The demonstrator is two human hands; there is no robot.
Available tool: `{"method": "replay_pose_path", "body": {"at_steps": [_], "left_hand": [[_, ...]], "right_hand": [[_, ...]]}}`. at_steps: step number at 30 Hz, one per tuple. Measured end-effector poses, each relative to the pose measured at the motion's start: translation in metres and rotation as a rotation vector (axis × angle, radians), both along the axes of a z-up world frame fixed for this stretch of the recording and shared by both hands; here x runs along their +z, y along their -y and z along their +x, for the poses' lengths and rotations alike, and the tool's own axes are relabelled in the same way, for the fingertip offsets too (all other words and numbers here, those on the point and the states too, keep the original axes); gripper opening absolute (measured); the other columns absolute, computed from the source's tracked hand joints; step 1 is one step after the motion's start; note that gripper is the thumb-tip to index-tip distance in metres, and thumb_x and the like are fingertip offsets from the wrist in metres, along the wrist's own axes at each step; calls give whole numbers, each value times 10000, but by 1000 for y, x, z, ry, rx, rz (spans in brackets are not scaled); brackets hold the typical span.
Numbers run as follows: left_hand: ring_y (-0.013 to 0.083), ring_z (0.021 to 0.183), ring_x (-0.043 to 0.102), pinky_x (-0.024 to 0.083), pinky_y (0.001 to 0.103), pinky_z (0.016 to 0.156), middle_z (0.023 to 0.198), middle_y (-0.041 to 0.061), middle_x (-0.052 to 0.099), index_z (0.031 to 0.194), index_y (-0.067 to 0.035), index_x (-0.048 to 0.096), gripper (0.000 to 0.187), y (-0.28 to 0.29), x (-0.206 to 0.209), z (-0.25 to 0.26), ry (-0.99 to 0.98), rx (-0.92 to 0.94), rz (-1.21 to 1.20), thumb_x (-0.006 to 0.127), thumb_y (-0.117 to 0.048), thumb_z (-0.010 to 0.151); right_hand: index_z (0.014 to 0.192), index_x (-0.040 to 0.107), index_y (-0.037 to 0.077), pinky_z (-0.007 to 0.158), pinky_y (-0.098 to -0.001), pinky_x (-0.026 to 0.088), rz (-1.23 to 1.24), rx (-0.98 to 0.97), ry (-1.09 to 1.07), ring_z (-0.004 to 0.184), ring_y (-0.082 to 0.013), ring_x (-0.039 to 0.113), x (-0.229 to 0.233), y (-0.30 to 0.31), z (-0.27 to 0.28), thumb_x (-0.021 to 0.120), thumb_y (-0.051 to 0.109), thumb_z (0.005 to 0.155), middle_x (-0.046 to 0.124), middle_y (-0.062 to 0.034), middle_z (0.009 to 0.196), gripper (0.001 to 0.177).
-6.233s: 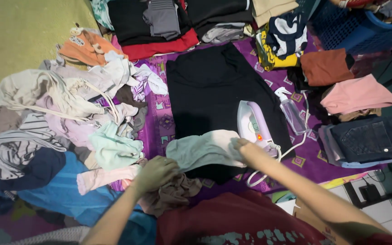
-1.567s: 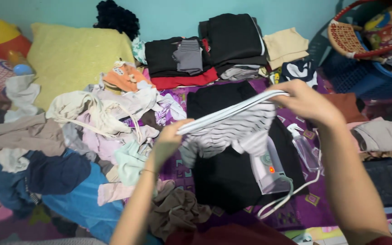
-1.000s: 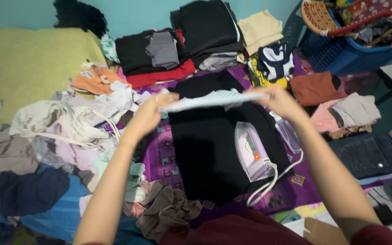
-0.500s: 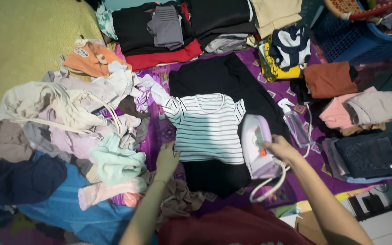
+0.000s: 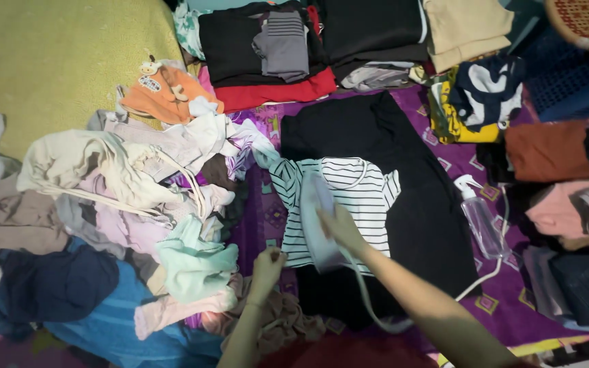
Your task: Iron various items of clothing including shorts, shirts, and children's clothes on a bed.
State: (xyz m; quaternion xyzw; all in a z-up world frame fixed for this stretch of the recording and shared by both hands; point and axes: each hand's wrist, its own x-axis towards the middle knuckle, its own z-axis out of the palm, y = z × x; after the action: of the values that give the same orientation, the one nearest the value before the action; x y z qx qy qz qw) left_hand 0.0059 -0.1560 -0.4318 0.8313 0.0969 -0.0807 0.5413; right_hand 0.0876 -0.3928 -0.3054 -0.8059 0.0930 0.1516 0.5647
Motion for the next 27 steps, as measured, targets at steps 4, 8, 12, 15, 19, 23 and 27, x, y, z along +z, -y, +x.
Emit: {"method": "replay_pose_path", "body": {"at_steps": [4,8,12,15,19,23,27], "left_hand": [[242,851,767,578,361,750,917,157,786,1046,10,727,312,3,-12,-4,-48,30,-67,727,-242,862],[249,887,737,554,364,774,966,143,770,1101,-3,705,319,8,47,2,-170,66,-129,695,-260,914],[210,893,714,552,338,811,972,131,760,1107,11,695,286,16,43,22,65,199,-203,671,-216,936],[182,919,707,549,318,836,1000,100,747,1133,11,678,266,29,64,52,195,331,-262,612,-204,991],[194,925,651,528,317,849,1011,99,710,1191,4,665,283,68,83,82,264,284,-447,506,-204,1084],[203,1046,679,542,312,963,1107,116,702,1194,16,631,280,92,72,95,386,192,-517,459,-187,1106],[320,1380,493,382,402,1169,1441,201,530,1423,27,492,406,97,60,88,476,-125,-117,442,-194,1087]], "right_hand": [[821,577,39,442,-346,445,149,-182,147,453,-169,557,-4,-29,94,600,424,983,575,-57,560,419],[852,586,20,433,-360,467,163,-202,143,450,-185,587,-14,-37,81,621,381,961,607,-56,582,379],[897,608,-39,433,-327,472,37,-64,26,455,-163,586,-22,-36,-15,621,389,994,598,-74,599,440],[980,572,-21,412,-350,461,37,-51,-86,441,-180,573,12,-40,-49,634,368,948,588,-76,623,394],[985,596,-44,451,-309,489,10,-97,84,483,-140,598,10,-36,-19,646,367,984,618,-65,644,414],[1006,570,-56,436,-309,476,-69,-95,54,469,-131,586,19,-3,-39,666,356,969,622,-65,637,424],[1136,606,17,401,-316,444,-35,-248,-93,431,-143,538,27,47,-105,623,319,948,592,-70,603,356]]}}
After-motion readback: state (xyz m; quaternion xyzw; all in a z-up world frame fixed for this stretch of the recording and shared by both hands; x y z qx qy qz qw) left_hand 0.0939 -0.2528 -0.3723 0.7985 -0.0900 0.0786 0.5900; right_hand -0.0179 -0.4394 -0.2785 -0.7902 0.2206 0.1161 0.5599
